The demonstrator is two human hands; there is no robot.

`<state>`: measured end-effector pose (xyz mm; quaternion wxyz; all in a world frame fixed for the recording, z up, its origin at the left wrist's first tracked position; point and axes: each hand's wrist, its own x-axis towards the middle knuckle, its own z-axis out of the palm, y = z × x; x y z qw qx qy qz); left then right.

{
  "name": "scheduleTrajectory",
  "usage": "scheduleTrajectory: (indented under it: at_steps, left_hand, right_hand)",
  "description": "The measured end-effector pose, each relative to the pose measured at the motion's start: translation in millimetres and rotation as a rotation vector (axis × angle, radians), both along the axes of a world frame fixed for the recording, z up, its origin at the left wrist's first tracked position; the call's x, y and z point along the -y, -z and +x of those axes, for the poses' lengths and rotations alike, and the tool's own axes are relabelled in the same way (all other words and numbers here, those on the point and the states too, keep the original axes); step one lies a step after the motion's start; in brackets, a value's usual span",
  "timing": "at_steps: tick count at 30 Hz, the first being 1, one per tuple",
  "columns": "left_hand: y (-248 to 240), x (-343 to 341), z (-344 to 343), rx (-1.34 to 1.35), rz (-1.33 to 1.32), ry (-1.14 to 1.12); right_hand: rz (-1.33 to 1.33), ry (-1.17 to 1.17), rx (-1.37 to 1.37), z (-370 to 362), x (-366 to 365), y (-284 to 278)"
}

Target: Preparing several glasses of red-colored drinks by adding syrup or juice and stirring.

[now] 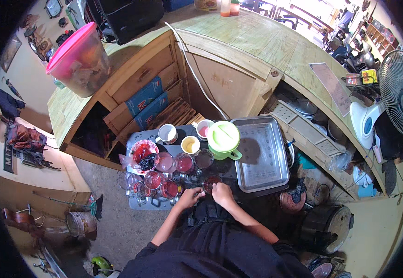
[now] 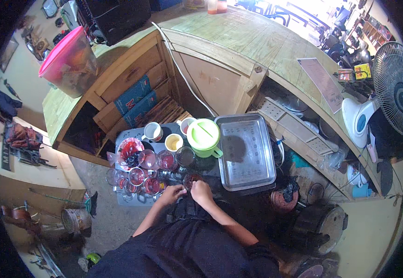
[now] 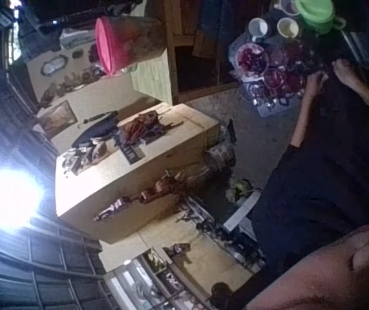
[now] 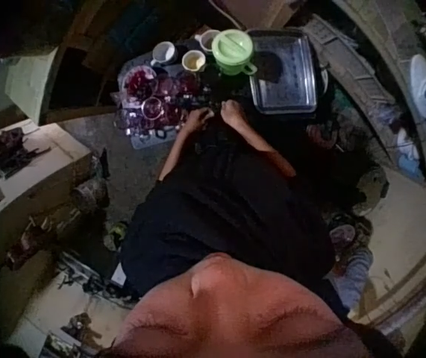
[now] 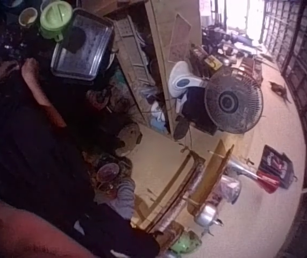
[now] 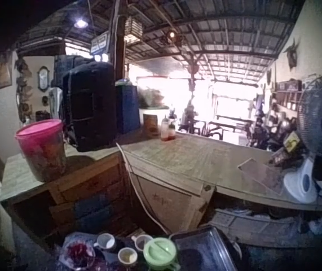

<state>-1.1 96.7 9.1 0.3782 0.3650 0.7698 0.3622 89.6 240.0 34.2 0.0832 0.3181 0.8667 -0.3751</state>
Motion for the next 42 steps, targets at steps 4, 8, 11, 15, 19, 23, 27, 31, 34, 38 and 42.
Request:
scheduleTrajectory:
  at_steps: [4, 8, 11, 15, 19, 23, 27, 31, 34, 38, 42]
  left_hand:
    - [7, 2, 4, -0.027, 0.091, -0.03]
    - [8, -1, 9, -0.041, 0.133, -0.084]
    - [-3, -3, 12, -0.082, 0.242, -0.129]
    - [-26, -2, 8, -0.153, 0.359, -0.207]
    - [-60, -5, -7, 0.056, 0.401, -0.346]
    - [-89, -4, -40, 0.367, 0.368, -0.35]
    - [-125, -2, -69, 0.569, 0.357, -0.179]
    - [-146, -1, -80, 0.744, 0.363, -0.156]
    - [-154, -1, -83, 0.754, 0.328, -0.139]
    - [-165, -6, -82, 0.788, 0.296, -0.07]
    - [-169, -8, -79, 0.76, 0.287, 0.014]
  right_hand:
    - [-0.168, 0.252, -0.099, 8, -4, 0]
    - [-0.014, 0.101, 0.053, 14, -6, -30]
    - [0.074, 0.027, 0.134, 15, -9, -72]
    - [0.038, -0.204, 0.06, 18, -31, -91]
    - [-0.093, -0.322, 0.034, 11, -55, -127]
    - [-0.114, -0.487, -0.057, -1, -73, -166]
    - [0.004, -0.752, -0.141, -14, -84, -211]
    - [0.089, -0.939, -0.314, -24, -79, -246]
    - [0.198, -1.074, -0.524, -28, -70, -253]
    - [0.505, -1.3, -0.861, -28, -57, -251]
    - [0.67, -1.457, -0.975, -25, -43, -255]
